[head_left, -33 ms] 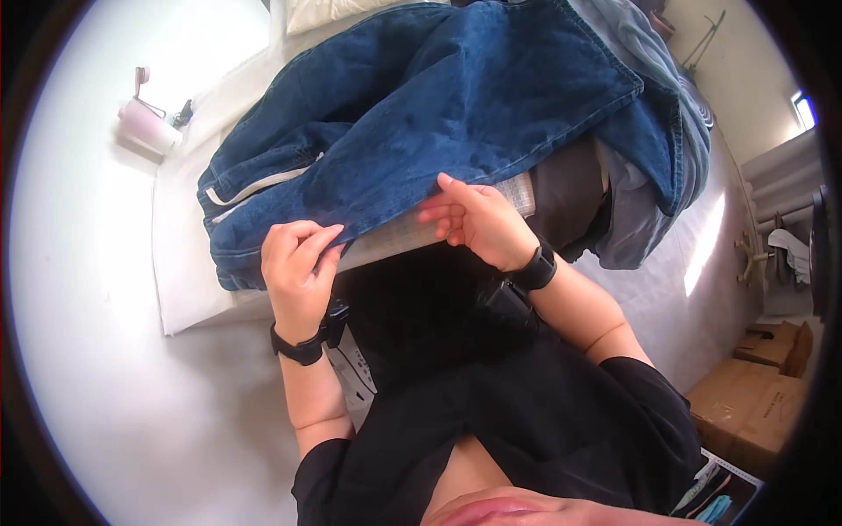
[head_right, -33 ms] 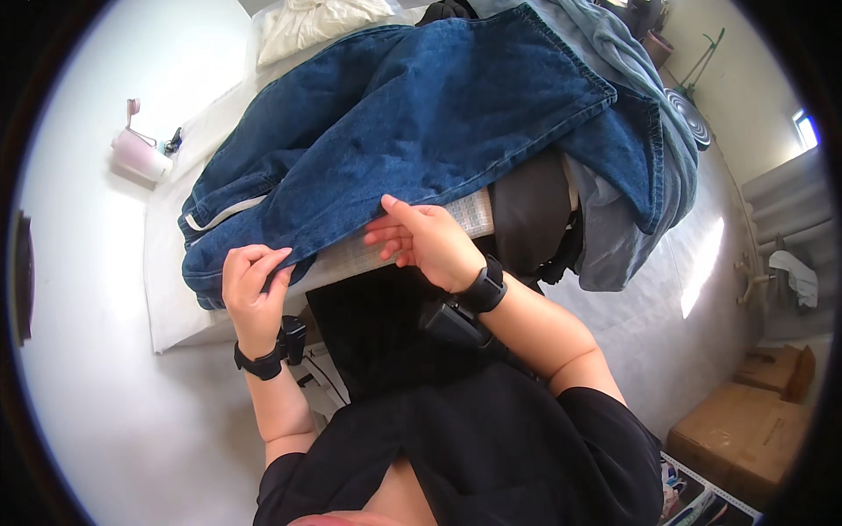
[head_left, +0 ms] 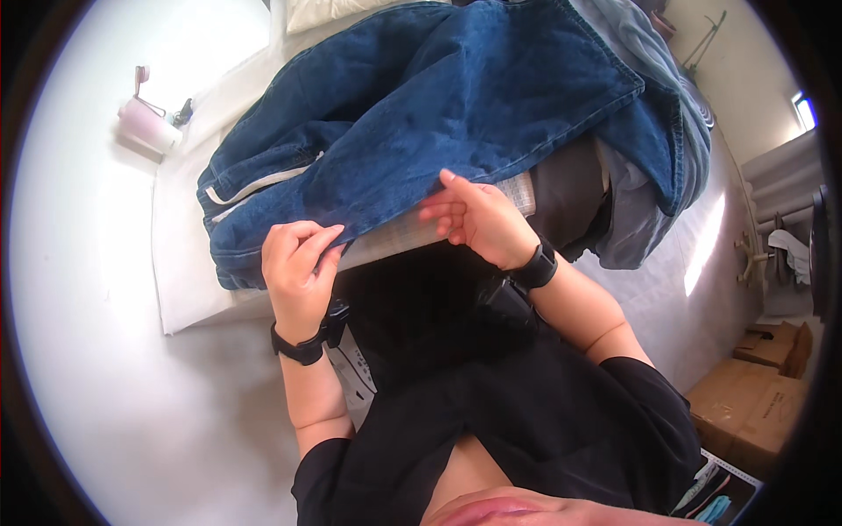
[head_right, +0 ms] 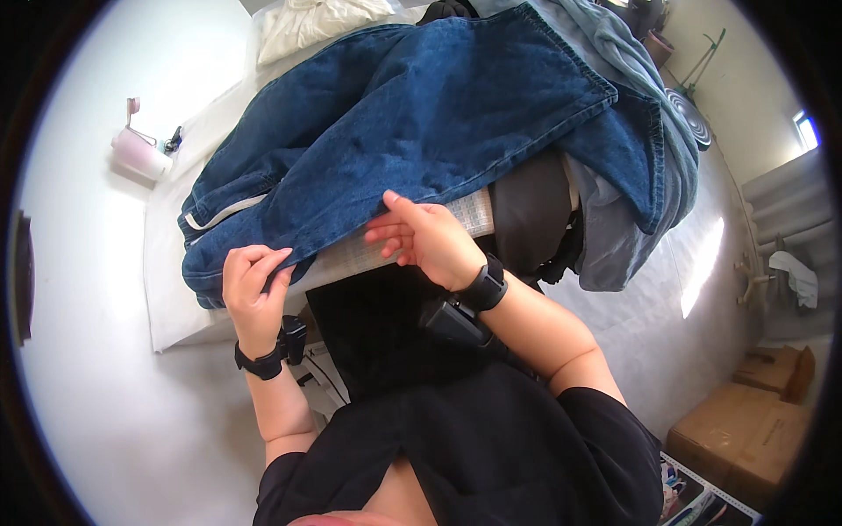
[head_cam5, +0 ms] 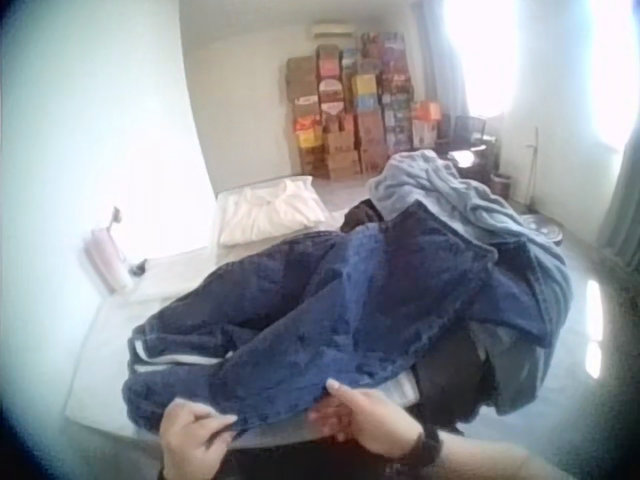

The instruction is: The person handles a pair of denim jeans, first checking the elastic waistband and then the hem of one pant leg.

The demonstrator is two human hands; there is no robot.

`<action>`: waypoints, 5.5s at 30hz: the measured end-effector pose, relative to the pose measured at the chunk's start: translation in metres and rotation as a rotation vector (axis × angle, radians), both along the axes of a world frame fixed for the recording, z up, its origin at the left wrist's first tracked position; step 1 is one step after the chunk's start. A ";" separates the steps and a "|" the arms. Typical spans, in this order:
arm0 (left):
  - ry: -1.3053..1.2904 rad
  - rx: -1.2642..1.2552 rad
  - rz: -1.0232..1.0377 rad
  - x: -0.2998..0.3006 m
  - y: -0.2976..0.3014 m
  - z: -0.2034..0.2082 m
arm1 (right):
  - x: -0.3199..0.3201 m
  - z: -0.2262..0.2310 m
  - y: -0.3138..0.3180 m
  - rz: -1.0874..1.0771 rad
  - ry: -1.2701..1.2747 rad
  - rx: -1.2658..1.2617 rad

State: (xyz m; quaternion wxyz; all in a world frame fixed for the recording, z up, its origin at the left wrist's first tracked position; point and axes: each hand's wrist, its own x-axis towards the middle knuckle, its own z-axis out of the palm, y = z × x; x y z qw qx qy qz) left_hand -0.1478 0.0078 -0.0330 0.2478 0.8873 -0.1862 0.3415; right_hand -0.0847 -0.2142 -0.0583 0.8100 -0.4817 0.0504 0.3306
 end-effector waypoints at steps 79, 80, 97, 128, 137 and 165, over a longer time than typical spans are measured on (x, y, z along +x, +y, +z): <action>0.615 -1.246 -0.246 0.034 -0.049 -0.051 | 0.007 -0.013 0.006 0.054 -0.421 -0.158; 0.615 -1.256 -0.262 0.034 -0.048 -0.052 | 0.006 -0.014 0.006 0.047 -0.432 -0.146; 0.461 -1.476 -0.232 0.036 -0.044 -0.053 | -0.006 0.014 -0.015 -0.220 -0.926 -0.649; 0.760 -1.275 -0.261 0.036 -0.067 -0.045 | -0.013 0.019 -0.003 -0.204 -1.275 -0.971; 0.737 -1.241 -0.326 0.034 -0.066 -0.047 | -0.006 0.010 0.006 -0.275 -1.388 -0.951; 0.685 -1.012 -0.234 0.038 -0.068 -0.061 | 0.005 0.020 0.006 -0.224 -1.619 -0.878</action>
